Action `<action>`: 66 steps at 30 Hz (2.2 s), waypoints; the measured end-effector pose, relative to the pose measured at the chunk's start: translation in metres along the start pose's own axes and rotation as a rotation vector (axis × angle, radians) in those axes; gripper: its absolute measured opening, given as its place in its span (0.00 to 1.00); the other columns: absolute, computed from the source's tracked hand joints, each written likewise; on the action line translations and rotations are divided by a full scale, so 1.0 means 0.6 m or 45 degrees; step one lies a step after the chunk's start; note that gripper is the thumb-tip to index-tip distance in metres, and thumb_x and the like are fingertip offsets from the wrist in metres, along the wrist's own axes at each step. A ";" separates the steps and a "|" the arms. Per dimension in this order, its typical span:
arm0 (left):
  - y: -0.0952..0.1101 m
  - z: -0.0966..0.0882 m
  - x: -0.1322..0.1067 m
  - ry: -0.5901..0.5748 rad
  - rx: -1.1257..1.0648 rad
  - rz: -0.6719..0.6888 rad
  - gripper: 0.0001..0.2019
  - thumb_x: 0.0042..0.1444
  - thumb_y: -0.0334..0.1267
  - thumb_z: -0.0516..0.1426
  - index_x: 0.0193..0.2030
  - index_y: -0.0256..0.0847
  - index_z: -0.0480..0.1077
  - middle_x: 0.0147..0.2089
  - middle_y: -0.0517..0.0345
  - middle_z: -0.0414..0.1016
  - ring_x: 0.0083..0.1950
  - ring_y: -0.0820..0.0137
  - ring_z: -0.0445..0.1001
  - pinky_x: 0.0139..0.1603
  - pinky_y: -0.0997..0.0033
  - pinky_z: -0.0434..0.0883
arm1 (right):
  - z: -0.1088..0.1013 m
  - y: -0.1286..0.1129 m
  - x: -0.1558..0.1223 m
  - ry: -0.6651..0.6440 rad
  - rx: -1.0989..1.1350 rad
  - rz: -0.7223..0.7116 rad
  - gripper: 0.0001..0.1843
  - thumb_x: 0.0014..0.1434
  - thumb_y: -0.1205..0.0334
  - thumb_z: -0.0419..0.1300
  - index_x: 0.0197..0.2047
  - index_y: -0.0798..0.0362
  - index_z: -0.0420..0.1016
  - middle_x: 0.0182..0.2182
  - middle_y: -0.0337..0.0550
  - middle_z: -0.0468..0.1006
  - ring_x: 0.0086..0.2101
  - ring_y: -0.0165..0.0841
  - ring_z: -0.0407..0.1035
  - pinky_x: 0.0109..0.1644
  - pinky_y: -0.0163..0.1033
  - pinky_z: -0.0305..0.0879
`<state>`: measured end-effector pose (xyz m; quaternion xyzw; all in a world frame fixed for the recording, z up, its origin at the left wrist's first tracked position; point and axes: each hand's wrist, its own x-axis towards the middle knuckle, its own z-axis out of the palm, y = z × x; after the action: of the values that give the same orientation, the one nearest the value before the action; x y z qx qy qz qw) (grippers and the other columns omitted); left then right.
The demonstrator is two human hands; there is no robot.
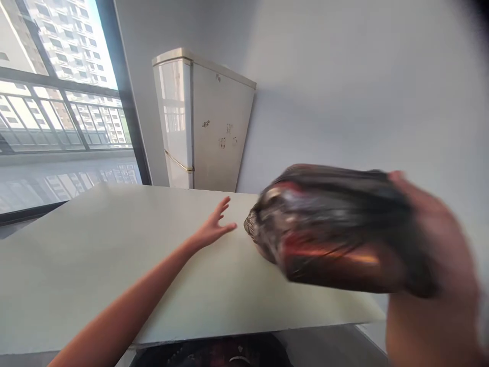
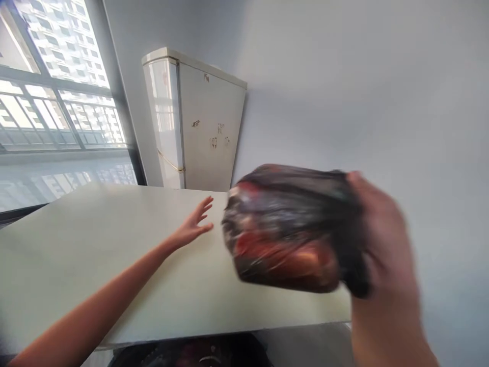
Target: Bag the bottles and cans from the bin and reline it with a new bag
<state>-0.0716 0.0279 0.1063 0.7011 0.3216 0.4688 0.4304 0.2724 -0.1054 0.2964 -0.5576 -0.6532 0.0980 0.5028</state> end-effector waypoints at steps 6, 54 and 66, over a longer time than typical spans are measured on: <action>-0.025 -0.161 -0.084 0.114 -0.346 -0.225 0.35 0.68 0.70 0.52 0.68 0.46 0.72 0.70 0.39 0.74 0.68 0.50 0.75 0.64 0.48 0.75 | 0.246 -0.057 -0.014 -0.199 1.104 0.407 0.22 0.61 0.39 0.72 0.34 0.49 0.76 0.28 0.41 0.76 0.29 0.39 0.71 0.34 0.45 0.70; -0.063 -0.121 -0.099 0.757 0.202 0.099 0.23 0.68 0.62 0.57 0.50 0.42 0.72 0.41 0.57 0.75 0.41 0.65 0.71 0.43 0.68 0.70 | 0.439 0.230 0.008 -0.947 1.545 0.001 0.16 0.54 0.50 0.74 0.32 0.52 0.79 0.30 0.42 0.74 0.31 0.33 0.66 0.35 0.40 0.61; -0.063 -0.114 -0.090 0.651 0.418 0.190 0.12 0.65 0.47 0.64 0.37 0.41 0.77 0.45 0.53 0.73 0.43 0.64 0.74 0.42 0.67 0.74 | 0.472 0.248 0.004 -0.498 1.368 0.119 0.14 0.61 0.49 0.69 0.34 0.50 0.76 0.26 0.36 0.69 0.29 0.32 0.61 0.35 0.38 0.56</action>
<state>-0.1563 0.0182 0.0643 0.6422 0.4385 0.6021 0.1811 0.1495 0.0723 0.0608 -0.2235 -0.5671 0.5398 0.5806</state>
